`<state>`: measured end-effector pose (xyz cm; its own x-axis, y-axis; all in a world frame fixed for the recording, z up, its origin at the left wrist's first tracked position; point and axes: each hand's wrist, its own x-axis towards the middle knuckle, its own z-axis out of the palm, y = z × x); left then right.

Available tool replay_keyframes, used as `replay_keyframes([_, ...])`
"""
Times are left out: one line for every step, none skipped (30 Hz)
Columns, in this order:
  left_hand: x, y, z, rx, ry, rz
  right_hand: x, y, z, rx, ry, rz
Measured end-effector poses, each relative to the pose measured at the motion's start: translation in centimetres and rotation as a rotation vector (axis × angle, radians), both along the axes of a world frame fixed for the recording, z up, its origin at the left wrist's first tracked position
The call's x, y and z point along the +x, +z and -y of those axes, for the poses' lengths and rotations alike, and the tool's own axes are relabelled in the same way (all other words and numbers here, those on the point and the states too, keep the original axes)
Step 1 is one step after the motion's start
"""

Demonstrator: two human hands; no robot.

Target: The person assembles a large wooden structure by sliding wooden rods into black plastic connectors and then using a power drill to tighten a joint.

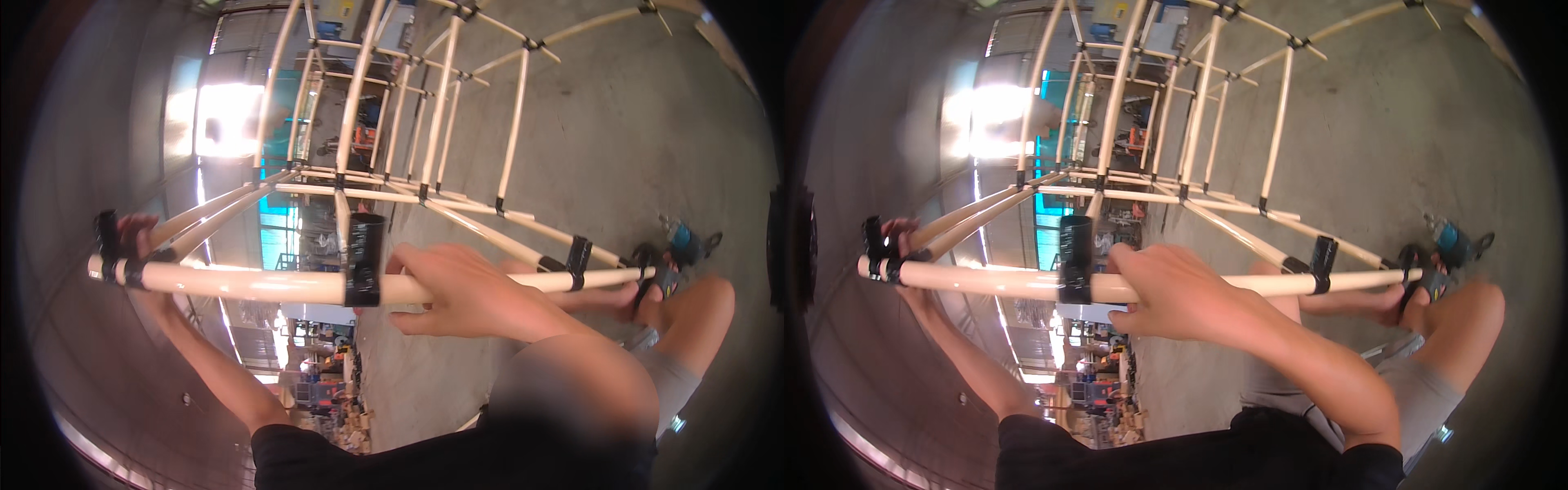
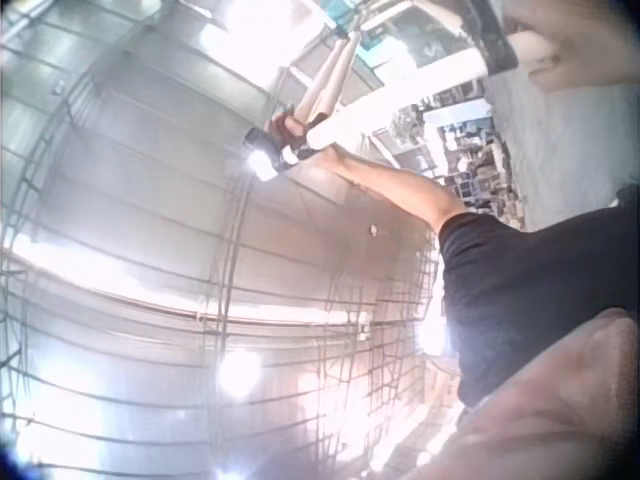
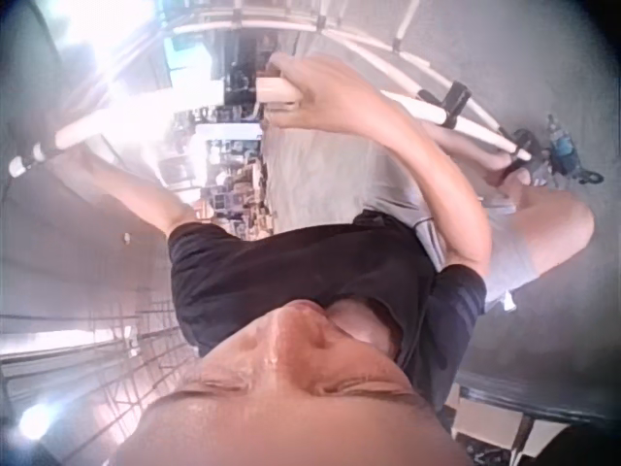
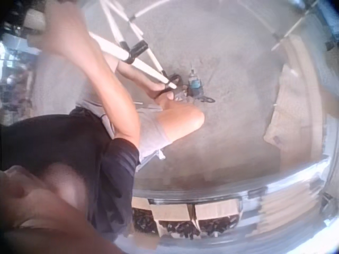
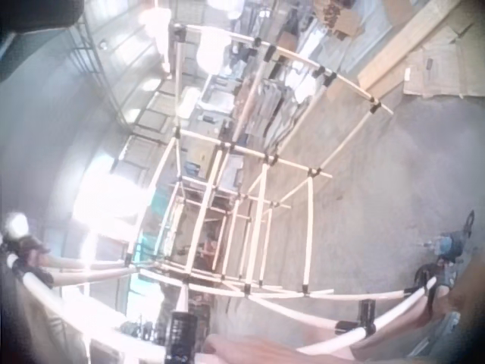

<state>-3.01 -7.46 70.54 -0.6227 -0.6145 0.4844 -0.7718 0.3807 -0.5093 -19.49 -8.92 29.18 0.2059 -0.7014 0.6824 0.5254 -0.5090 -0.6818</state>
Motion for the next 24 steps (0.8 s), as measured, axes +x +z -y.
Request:
replay_keyframes([-0.3, 0.2, -0.2, 0.107, -0.142, -0.161, -0.6, 1.1, -0.3, -0.006, 0.031, 0.021])
replay_keyframes([0.7, -0.6, 0.7, 0.101, -0.149, -0.179, -0.8, 1.4, -0.4, 0.019, 0.036, -0.001])
replay_keyframes([1.3, -1.2, 1.6, 0.062, -0.158, -0.178, -1.0, 1.8, -0.4, 0.044, 0.037, -0.021])
replay_keyframes([1.2, -1.5, 1.7, 0.016, -0.145, -0.161, -1.2, 2.0, -0.7, 0.052, 0.047, -0.061])
replay_keyframes([1.2, -2.0, 1.4, -0.038, -0.134, -0.142, -1.4, 2.4, -0.8, 0.06, 0.055, -0.1])
replay_keyframes([1.0, -2.5, 0.9, -0.1, -0.118, -0.117, -1.7, 2.8, -0.9, 0.07, 0.061, -0.138])
replay_keyframes([1.0, -3.0, 0.5, -0.163, -0.104, -0.088, -1.5, 3.0, -1.0, 0.055, 0.051, -0.126])
replay_keyframes([0.9, -3.3, -0.1, -0.201, -0.107, -0.094, -1.1, 3.1, -0.9, 0.04, 0.04, -0.113])
replay_keyframes([0.9, -3.6, -0.3, -0.227, -0.122, -0.106, -0.9, 3.2, -0.9, 0.026, 0.03, -0.1])
replay_keyframes([1.1, -4.0, -0.3, -0.158, -0.199, -0.18, -1.0, 3.2, -0.8, 0.033, 0.012, -0.097])
replay_keyframes([1.1, -4.9, -0.2, -0.152, -0.23, -0.3, -1.2, 3.3, -0.8, 0.041, -0.008, -0.095])
replay_keyframes([0.9, -5.9, 0.0, -0.145, -0.262, -0.42, -1.4, 3.4, -0.7, 0.048, -0.028, -0.091])
replay_keyframes([0.9, -6.7, -0.2, -0.142, -0.281, -0.537, -1.3, 3.5, -0.9, 0.068, -0.024, -0.113])
replay_keyframes([2.3, -5.7, -0.1, -0.163, -0.292, -0.424, -1.2, 3.6, -1.1, 0.088, -0.021, -0.136])
replay_keyframes([2.7, -5.8, -0.3, -0.151, -0.324, -0.441, -0.9, 3.7, -1.4, 0.108, -0.02, -0.157])
replay_keyframes([2.6, -6.0, -0.1, -0.137, -0.366, -0.461, -0.8, 3.7, -1.4, 0.124, -0.029, -0.134])
replay_keyframes([2.8, -6.3, 0.0, -0.122, -0.409, -0.482, -0.5, 3.7, -1.4, 0.139, -0.039, -0.11])
replay_keyframes([4.1, -6.1, 0.0, -0.219, -0.36, -0.514, -0.2, 3.7, -1.4, 0.154, -0.05, -0.086])
replay_keyframes([3.3, -6.8, -1.9, -0.325, -0.318, -0.603, 0.2, 4.1, -1.9, 0.149, -0.074, -0.071])
replay_keyframes([1.7, -9.8, -0.7, -0.396, -0.328, -0.737, 0.1, 3.7, -1.1, 0.164, -0.168, -0.082])
replay_keyframes([0.6, -11.3, -3.0, -0.501, -0.271, -0.818, 0.8, 4.0, -1.9, 0.166, -0.184, -0.065])
replay_keyframes([0.8, -12.8, -4.4, -0.493, -0.195, -0.833, 0.9, 4.1, -2.3, 0.185, -0.248, -0.108])
replay_keyframes([0.8, -14.4, -5.2, -0.489, -0.116, -0.845, 1.2, 4.2, -2.4, 0.199, -0.307, -0.151])
replay_keyframes([0.1, -15.8, -4.8, -0.226, -0.28, -1.088, 1.4, 4.3, -2.6, 0.214, -0.366, -0.192])
